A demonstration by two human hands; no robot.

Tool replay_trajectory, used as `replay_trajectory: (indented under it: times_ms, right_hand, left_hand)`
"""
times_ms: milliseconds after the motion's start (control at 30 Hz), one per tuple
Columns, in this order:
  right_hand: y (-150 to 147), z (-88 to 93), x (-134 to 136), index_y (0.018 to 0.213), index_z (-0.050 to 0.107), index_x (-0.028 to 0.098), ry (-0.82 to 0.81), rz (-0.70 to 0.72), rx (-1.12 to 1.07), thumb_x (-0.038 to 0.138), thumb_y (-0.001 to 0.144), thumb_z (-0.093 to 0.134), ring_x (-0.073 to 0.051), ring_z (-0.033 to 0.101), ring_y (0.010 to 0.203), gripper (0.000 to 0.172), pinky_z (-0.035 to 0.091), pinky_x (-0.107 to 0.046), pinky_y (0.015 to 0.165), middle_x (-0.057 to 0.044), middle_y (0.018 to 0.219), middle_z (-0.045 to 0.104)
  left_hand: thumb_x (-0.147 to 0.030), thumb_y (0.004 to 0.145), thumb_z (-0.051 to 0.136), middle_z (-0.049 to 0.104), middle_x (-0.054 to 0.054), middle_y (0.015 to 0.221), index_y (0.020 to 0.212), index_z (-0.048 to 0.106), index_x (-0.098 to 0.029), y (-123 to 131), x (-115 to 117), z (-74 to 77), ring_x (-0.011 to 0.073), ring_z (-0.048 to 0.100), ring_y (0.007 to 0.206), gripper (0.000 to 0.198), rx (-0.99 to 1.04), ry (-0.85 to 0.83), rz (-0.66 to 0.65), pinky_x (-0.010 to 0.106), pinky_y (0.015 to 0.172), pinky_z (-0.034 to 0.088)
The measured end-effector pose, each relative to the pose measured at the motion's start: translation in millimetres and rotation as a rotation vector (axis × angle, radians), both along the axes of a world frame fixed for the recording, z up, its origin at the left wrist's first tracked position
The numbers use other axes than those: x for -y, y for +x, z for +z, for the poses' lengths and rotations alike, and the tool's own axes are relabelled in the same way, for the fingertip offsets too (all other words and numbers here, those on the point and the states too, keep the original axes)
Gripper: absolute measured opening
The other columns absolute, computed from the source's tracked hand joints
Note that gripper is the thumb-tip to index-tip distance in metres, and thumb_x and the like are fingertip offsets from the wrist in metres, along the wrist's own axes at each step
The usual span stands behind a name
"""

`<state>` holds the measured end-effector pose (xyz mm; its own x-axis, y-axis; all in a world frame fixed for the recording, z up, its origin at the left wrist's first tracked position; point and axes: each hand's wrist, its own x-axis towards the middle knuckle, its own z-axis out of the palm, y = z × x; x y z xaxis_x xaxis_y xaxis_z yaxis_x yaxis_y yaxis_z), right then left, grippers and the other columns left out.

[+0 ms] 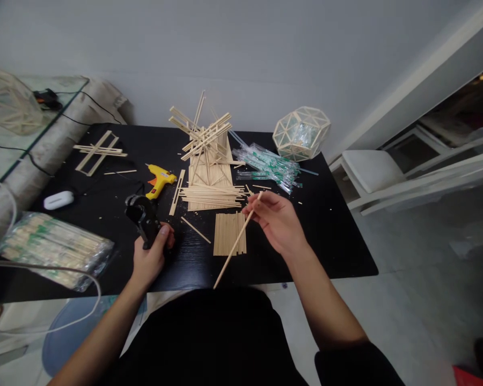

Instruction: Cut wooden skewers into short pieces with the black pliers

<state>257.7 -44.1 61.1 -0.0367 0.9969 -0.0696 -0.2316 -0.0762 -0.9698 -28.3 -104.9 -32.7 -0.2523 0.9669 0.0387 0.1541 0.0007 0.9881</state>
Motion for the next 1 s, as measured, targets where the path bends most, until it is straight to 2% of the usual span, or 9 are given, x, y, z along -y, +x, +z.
replay_trajectory:
  times_ms: [67,133,233,333,467,567,667,767,1000]
  right_hand:
    - [-11.2,-5.6,5.9,0.079,0.073,0.022,-0.027,0.061,0.0,0.056,0.07,0.09,-0.013,0.062,0.059,0.039,0.054,-0.029,0.054,0.0,0.076,0.067]
    - [-22.4,-11.7,11.1,0.082,0.074,0.021,-0.015,0.123,0.029,0.055,0.081,0.082,-0.008,0.05,0.049,0.035,0.04,-0.024,0.043,0.0,0.076,0.066]
    - [-35.7,-16.2,17.1,0.089,0.074,0.019,0.033,0.194,0.111,0.047,0.09,0.075,-0.006,0.041,0.048,0.027,0.028,-0.024,0.042,0.002,0.071,0.063]
    - [-45.0,-14.1,21.2,0.098,0.069,0.02,0.067,0.217,0.166,0.038,0.091,0.074,-0.009,0.05,0.053,0.02,0.035,-0.024,0.048,0.003,0.067,0.064]
    - [-54.4,-11.8,25.0,0.1,0.067,0.021,0.131,0.226,0.219,0.031,0.093,0.069,-0.012,0.062,0.065,0.013,0.045,-0.026,0.059,0.001,0.072,0.07]
    - [-58.7,-14.7,27.5,0.1,0.071,0.021,0.14,0.211,0.228,0.032,0.091,0.07,-0.013,0.064,0.067,0.014,0.046,-0.026,0.058,-0.001,0.077,0.072]
    - [-60.2,-18.1,29.8,0.092,0.071,0.021,0.101,0.188,0.218,0.033,0.089,0.073,-0.01,0.056,0.056,0.012,0.041,-0.025,0.05,0.0,0.079,0.07]
    - [-59.8,-19.1,31.6,0.087,0.071,0.021,0.084,0.173,0.212,0.032,0.088,0.074,-0.009,0.051,0.052,0.011,0.042,-0.025,0.049,0.002,0.072,0.067]
    - [-58.4,-18.0,33.5,0.088,0.075,0.021,0.091,0.148,0.246,0.031,0.086,0.076,-0.013,0.062,0.065,0.01,0.05,-0.027,0.059,-0.001,0.078,0.072]
  left_hand:
    - [-0.05,0.096,0.061,0.053,-0.002,0.064,0.084,0.062,-0.017,-1.0,0.2,0.4,0.0134,0.05,0.058,0.035,-0.035,-0.004,0.0,0.027,0.058,0.044]
    - [-0.05,0.097,0.06,0.054,-0.001,0.064,0.086,0.064,-0.017,-3.5,0.0,5.0,0.0137,0.051,0.058,0.035,-0.107,-0.018,-0.008,0.027,0.057,0.044]
    - [-0.05,0.096,0.06,0.065,0.002,0.074,0.096,0.07,-0.017,-8.3,-1.0,19.8,0.0163,0.06,0.066,0.034,-0.318,-0.044,-0.081,0.027,0.061,0.048]
    - [-0.048,0.096,0.061,0.075,0.005,0.102,0.116,0.07,-0.022,-9.7,-1.9,38.6,0.0209,0.07,0.085,0.035,-0.508,-0.041,-0.196,0.028,0.069,0.053]
    - [-0.04,0.098,0.059,0.074,0.008,0.117,0.128,0.063,-0.023,-2.5,-0.7,54.7,0.0242,0.072,0.1,0.035,-0.642,0.038,-0.288,0.037,0.089,0.056]
    - [-0.037,0.099,0.058,0.073,0.009,0.12,0.129,0.061,-0.024,5.2,1.9,57.1,0.0258,0.071,0.106,0.033,-0.689,0.084,-0.342,0.04,0.093,0.055]
    - [-0.038,0.1,0.057,0.073,0.01,0.116,0.128,0.06,-0.024,11.1,4.7,56.8,0.0259,0.071,0.103,0.032,-0.706,0.076,-0.367,0.041,0.09,0.056]
    - [-0.037,0.101,0.057,0.072,0.009,0.113,0.127,0.059,-0.023,14.1,7.3,56.9,0.025,0.071,0.099,0.03,-0.701,0.077,-0.377,0.04,0.088,0.056]
    - [-0.034,0.099,0.058,0.071,0.01,0.115,0.131,0.057,-0.023,13.2,11.6,54.7,0.0257,0.071,0.1,0.033,-0.727,0.086,-0.379,0.041,0.089,0.056]
